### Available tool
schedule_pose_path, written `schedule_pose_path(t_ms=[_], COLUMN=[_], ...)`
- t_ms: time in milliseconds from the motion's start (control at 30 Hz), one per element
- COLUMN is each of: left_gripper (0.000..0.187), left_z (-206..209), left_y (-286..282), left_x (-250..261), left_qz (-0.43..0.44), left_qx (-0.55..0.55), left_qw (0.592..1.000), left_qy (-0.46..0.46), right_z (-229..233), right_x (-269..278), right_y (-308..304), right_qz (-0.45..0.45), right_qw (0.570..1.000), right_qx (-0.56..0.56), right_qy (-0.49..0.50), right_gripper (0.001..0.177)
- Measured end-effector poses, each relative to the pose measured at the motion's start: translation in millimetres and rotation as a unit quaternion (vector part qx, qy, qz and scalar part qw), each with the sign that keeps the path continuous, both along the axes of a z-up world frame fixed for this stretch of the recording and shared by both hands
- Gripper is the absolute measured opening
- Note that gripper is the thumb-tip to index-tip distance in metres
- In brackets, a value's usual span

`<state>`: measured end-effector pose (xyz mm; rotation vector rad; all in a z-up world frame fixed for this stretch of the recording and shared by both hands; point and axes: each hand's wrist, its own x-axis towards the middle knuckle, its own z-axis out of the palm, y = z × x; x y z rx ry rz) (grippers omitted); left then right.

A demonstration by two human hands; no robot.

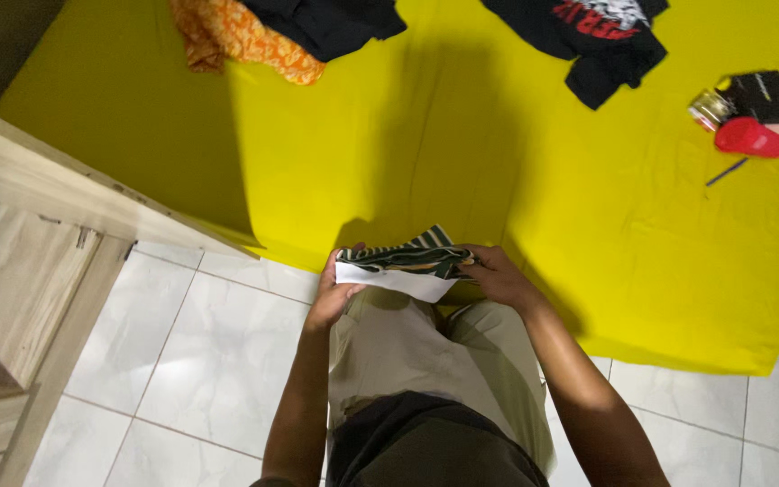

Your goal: The person picks up a shirt from a bed, folds the sleeves and sides inward, and places the folded shirt onto a shelf in a closet.

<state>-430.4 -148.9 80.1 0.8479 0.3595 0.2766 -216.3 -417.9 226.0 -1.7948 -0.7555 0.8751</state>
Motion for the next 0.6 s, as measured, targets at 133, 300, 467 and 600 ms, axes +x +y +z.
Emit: schedule_pose_path(t_ms=[133,300,467,600], left_gripper=[0.079,0.054,0.056,0.061], left_z=[40.1,118.4,167.6,155.1], left_y=[-16.0,-51.2,-67.3,-65.6], left_x=[-2.4,5.7,50.7,142.6], left_qz=[-0.022,-0.069,-0.092,-0.095], left_qx=[0.057,0.128,0.116,0.139], left_qw=[0.994,0.984,0.966,0.963], left_qy=[0.091,0.099,0.212,0.213], right_z=[37.2,45.9,0.8,-37.6], right_x=[-14.9,-13.7,21.9,97.2], right_y=[-39.7,-91.8,-133.9,-139.3], right_qz=[0.001,-0.082,-0.137,-0.221], right_qw=[0.998,0.997,0.987,0.957], right_qx=[0.03,-0.009,0.073,0.108], right_qy=[-0.062,-0.006,0.049,0.151], right_gripper=[0.037,0.035,0.036,0.035])
